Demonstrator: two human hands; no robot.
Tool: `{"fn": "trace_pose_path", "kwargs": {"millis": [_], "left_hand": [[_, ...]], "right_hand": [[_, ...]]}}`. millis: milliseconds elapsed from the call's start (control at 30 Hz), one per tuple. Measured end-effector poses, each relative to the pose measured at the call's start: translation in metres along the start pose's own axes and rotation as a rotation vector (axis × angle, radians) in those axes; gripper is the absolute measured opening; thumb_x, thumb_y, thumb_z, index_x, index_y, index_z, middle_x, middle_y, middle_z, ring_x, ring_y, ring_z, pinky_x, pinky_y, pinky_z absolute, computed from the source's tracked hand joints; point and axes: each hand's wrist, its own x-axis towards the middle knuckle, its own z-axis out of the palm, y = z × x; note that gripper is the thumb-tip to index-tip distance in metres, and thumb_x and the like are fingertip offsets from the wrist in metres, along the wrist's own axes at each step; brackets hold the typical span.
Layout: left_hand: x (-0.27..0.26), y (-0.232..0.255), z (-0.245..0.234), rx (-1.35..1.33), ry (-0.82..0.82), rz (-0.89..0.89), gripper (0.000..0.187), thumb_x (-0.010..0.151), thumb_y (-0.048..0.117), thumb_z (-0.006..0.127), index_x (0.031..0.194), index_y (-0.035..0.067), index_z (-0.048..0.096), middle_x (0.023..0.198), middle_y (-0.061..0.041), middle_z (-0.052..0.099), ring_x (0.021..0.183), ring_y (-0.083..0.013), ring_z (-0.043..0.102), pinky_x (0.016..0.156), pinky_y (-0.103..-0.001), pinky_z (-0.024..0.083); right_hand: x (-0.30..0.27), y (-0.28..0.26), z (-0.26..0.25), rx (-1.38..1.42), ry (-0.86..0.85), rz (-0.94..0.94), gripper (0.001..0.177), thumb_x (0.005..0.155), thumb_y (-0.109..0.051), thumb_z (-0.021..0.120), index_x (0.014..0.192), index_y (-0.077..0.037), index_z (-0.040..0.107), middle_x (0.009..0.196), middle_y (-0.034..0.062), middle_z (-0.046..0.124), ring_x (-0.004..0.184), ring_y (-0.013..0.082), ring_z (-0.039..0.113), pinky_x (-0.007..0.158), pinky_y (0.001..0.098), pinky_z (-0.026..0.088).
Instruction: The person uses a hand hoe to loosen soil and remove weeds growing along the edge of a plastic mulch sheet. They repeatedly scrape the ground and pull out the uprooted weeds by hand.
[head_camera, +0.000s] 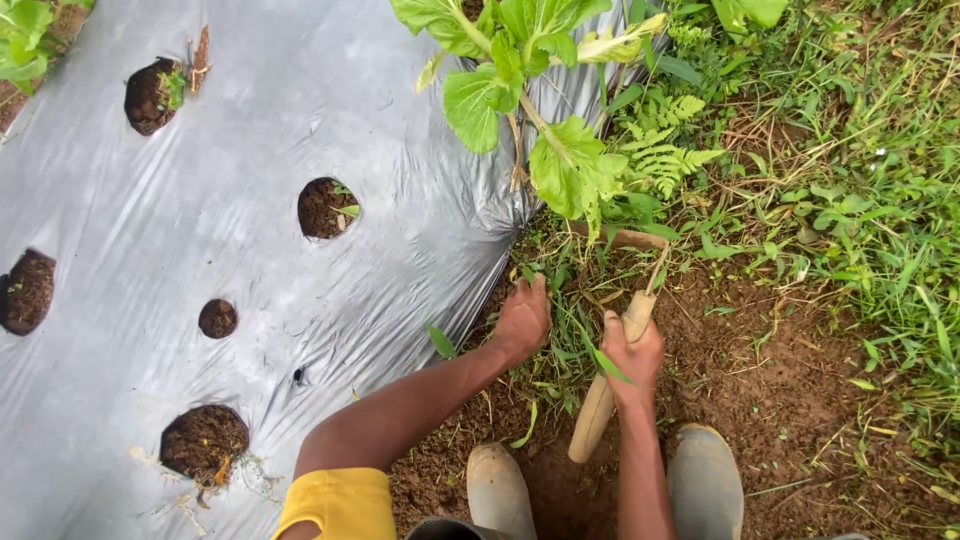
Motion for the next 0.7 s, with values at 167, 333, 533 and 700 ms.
{"fn": "trace_pose_path", "kwargs": {"millis": [167,333,533,700], "left_hand": [[0.027,-0.007,0.018,0.094,0.11,-0.055,0.041,0.102,-0.001,0.046,0.141,-0.01,0.05,0.145,-0.038,0.043,0.108,-0.0389,0.069,0.085,-0.045,0.066],[0.066,-0.031,0.086,0.082,0.437,-0.097,0.036,0.101,0.006,0.05,0.135,-0.003,0.054,0.131,-0.035,0.056,0.102,-0.0358,0.071,0.081,-0.044,0.067],[0.062,-0.018,0.094,-0.247,0.56,-0.26,0.035,0.103,0.011,0.039,0.132,0.0,0.054,0.132,-0.027,0.057,0.114,-0.0344,0.066,0.095,-0.047,0.06],[0.049,-0.009,0.103,-0.622,0.876,-0.271,0.047,0.109,0.035,0.041,0.127,-0.008,0.046,0.082,-0.028,0.067,0.075,-0.0409,0.072,0.062,-0.05,0.06]], "right_hand": [[-0.008,-0.024,0.003,0.066,-0.081,0.187,0.013,0.1,-0.019,0.06,0.096,-0.007,0.058,0.06,0.0065,0.058,0.05,0.0155,0.055,0.05,0.0296,0.047],[-0.015,0.047,0.017,-0.052,-0.26,0.331,0.016,0.103,-0.016,0.057,0.106,-0.001,0.06,0.074,0.0081,0.058,0.061,0.0162,0.052,0.06,0.0316,0.045],[-0.025,0.053,0.033,-0.155,-0.177,0.369,0.017,0.105,-0.02,0.055,0.107,-0.007,0.066,0.073,0.0036,0.067,0.057,0.0141,0.065,0.061,0.0307,0.047],[-0.061,-0.04,-0.008,-0.017,-0.233,0.372,0.02,0.105,-0.017,0.055,0.117,-0.002,0.06,0.074,0.0057,0.06,0.058,0.0155,0.056,0.055,0.0283,0.051]]}}
